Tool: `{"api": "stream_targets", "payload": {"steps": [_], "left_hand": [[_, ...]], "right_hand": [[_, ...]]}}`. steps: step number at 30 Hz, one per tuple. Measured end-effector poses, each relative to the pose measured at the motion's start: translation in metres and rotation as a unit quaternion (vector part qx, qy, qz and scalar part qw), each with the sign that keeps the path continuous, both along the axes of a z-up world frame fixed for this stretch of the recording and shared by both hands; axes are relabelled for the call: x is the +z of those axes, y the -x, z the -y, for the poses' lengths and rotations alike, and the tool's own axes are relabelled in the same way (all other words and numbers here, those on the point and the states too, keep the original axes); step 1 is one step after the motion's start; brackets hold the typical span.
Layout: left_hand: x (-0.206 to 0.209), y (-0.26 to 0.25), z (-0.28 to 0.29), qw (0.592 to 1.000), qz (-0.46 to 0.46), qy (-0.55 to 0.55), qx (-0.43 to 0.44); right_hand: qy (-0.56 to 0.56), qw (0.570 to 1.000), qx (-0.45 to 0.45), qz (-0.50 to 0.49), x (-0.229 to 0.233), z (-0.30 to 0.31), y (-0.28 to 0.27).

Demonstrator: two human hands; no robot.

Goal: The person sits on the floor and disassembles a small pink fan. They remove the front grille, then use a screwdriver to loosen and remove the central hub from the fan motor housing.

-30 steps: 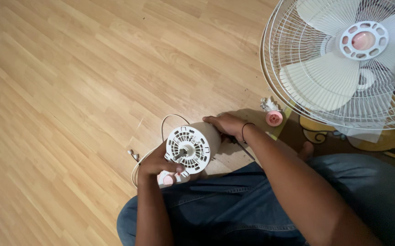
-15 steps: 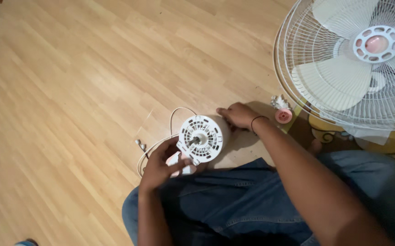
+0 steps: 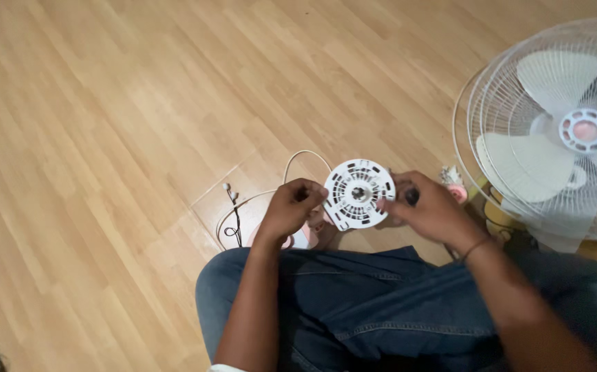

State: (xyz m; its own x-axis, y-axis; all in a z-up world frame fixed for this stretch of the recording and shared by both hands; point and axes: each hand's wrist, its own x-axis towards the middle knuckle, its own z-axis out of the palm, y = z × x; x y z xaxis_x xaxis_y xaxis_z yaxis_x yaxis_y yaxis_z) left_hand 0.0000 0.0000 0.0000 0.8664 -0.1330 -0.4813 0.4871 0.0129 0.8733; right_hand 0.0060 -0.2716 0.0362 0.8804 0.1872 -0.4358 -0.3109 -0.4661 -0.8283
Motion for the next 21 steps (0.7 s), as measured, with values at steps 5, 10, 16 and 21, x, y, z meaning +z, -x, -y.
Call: {"api": "stream_targets", "payload": {"steps": [5, 10, 16, 21], "left_hand": [[0.000, 0.001, 0.005, 1.000, -0.005, -0.017, -0.003], [-0.010, 0.001, 0.012, 0.999, 0.010, -0.032, 0.009], [-0.013, 0.003, 0.010, 0.998, 0.025, -0.061, -0.014], [0.007, 0.012, 0.011, 0.952, 0.161, -0.249, -0.077]], "right_hand": [[0.138, 0.972, 0.022, 0.189, -0.015, -0.017, 0.042], [0.069, 0.970, -0.083, 0.217, -0.046, -0.048, 0.070], [-0.136, 0.965, -0.162, 0.153, -0.074, -0.065, 0.081], [-0.149, 0.964, -0.186, 0.115, -0.080, -0.069, 0.084]]}}
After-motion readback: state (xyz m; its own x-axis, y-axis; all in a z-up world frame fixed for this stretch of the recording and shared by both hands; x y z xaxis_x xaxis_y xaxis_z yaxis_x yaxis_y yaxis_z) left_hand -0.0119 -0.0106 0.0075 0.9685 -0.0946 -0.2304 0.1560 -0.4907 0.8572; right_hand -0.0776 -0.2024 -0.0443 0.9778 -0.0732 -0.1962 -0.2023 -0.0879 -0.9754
